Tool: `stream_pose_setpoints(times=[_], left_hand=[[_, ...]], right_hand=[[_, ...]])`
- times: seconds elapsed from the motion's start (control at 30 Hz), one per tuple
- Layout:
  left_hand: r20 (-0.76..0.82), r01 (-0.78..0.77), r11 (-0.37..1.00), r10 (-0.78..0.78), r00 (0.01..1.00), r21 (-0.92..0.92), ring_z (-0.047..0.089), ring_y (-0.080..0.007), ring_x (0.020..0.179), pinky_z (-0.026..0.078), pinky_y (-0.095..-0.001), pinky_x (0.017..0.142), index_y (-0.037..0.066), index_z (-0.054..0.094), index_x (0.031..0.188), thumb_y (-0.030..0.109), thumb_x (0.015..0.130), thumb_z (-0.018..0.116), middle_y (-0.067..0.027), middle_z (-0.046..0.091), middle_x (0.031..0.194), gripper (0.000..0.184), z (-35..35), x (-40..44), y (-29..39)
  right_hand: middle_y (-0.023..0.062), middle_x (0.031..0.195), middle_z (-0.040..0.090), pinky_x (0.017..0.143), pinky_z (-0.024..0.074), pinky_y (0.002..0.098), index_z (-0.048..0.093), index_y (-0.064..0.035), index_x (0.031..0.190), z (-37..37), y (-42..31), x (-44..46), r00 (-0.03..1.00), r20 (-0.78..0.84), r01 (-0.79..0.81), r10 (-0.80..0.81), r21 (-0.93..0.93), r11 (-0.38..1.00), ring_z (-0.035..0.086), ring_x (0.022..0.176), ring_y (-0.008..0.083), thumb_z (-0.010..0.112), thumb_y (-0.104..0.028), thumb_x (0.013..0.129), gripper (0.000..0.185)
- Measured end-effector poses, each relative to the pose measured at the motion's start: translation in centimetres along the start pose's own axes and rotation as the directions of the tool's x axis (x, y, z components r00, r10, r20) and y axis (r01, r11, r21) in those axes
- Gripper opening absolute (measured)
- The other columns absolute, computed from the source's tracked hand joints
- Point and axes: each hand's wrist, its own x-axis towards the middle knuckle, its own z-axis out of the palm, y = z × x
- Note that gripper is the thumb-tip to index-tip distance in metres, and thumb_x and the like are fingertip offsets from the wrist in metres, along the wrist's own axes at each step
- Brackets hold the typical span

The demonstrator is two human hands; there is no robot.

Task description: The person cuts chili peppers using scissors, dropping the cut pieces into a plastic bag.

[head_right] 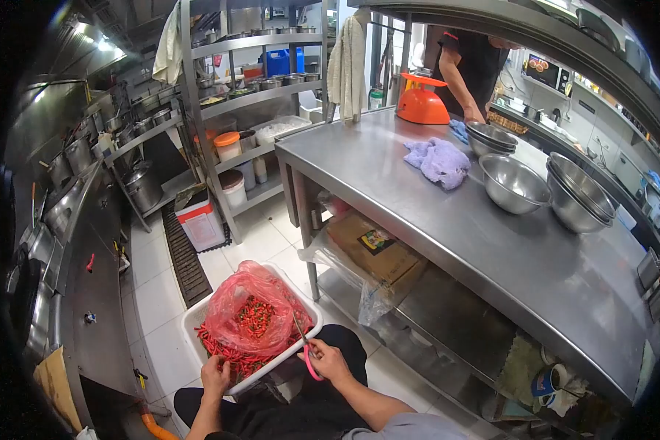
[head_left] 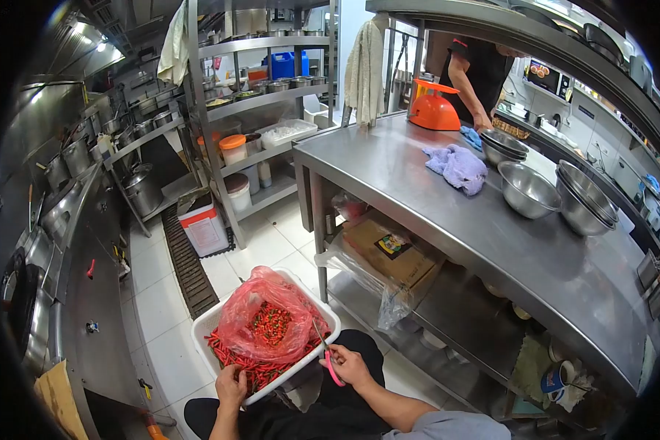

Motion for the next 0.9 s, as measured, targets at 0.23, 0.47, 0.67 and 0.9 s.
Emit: stream_pose_setpoints(times=[0.23, 0.47, 0.67, 0.9], left_hand=[[0.037, 0.02, 0.999, -0.021, 0.999, 0.034, 0.065, -0.0333, 0.077, 0.051, -0.0424, 0.071, 0.004, 0.065, 0.092, 0.01, 0.078, 0.066, -0.016, 0.066, 0.084, 0.015, 0.1, 0.2, -0.2], [0.048, 0.073, 0.997, -0.073, 0.996, -0.004, 0.065, -0.0341, 0.076, 0.051, -0.0421, 0.07, 0.004, 0.066, 0.092, 0.014, 0.081, 0.065, -0.0171, 0.067, 0.083, 0.015, -0.1, 0.2, 0.4], [0.065, 0.043, 0.999, -0.045, 0.997, 0.029, 0.066, -0.0349, 0.077, 0.051, -0.0419, 0.07, 0.004, 0.065, 0.092, 0.013, 0.082, 0.065, -0.017, 0.067, 0.085, 0.013, 0.1, 0.0, -0.3], [0.056, 0.065, 0.998, -0.064, 0.996, -0.021, 0.066, -0.0349, 0.083, 0.051, -0.04, 0.075, 0.003, 0.064, 0.095, 0.005, 0.08, 0.061, -0.0165, 0.068, 0.087, 0.016, -0.1, 0.2, 0.6]], right_hand=[[0.0034, 0.069, 0.057, 0.054, 0.0439, 0.0257, 0.062, -0.0024, 0.112, 0.3, -0.3, 0.4, 1.0, -0.007, 0.029, -0.029, 0.009, 1.0, 0.051, 0.056, 0.0084, 0.081, -0.028, 0.077, 0.047], [0.002, 0.07, 0.06, 0.056, 0.0452, 0.0229, 0.063, -0.0002, 0.112, 0.3, 0.1, 0.0, 0.999, -0.008, 0.039, -0.038, 0.046, 0.998, 0.053, 0.059, 0.0062, 0.081, -0.026, 0.077, 0.048], [0.0019, 0.069, 0.058, 0.055, 0.0444, 0.0237, 0.062, -0.0007, 0.114, -0.1, -0.7, -0.3, 0.996, -0.02, 0.083, -0.082, 0.029, 0.996, 0.052, 0.058, 0.0059, 0.08, -0.024, 0.078, 0.047], [0.0045, 0.069, 0.058, 0.056, 0.0466, 0.0255, 0.062, -0.0028, 0.115, -0.2, -0.6, -1.2, 0.993, -0.016, 0.116, -0.115, 0.019, 0.993, 0.056, 0.058, 0.0096, 0.079, -0.025, 0.078, 0.046]])
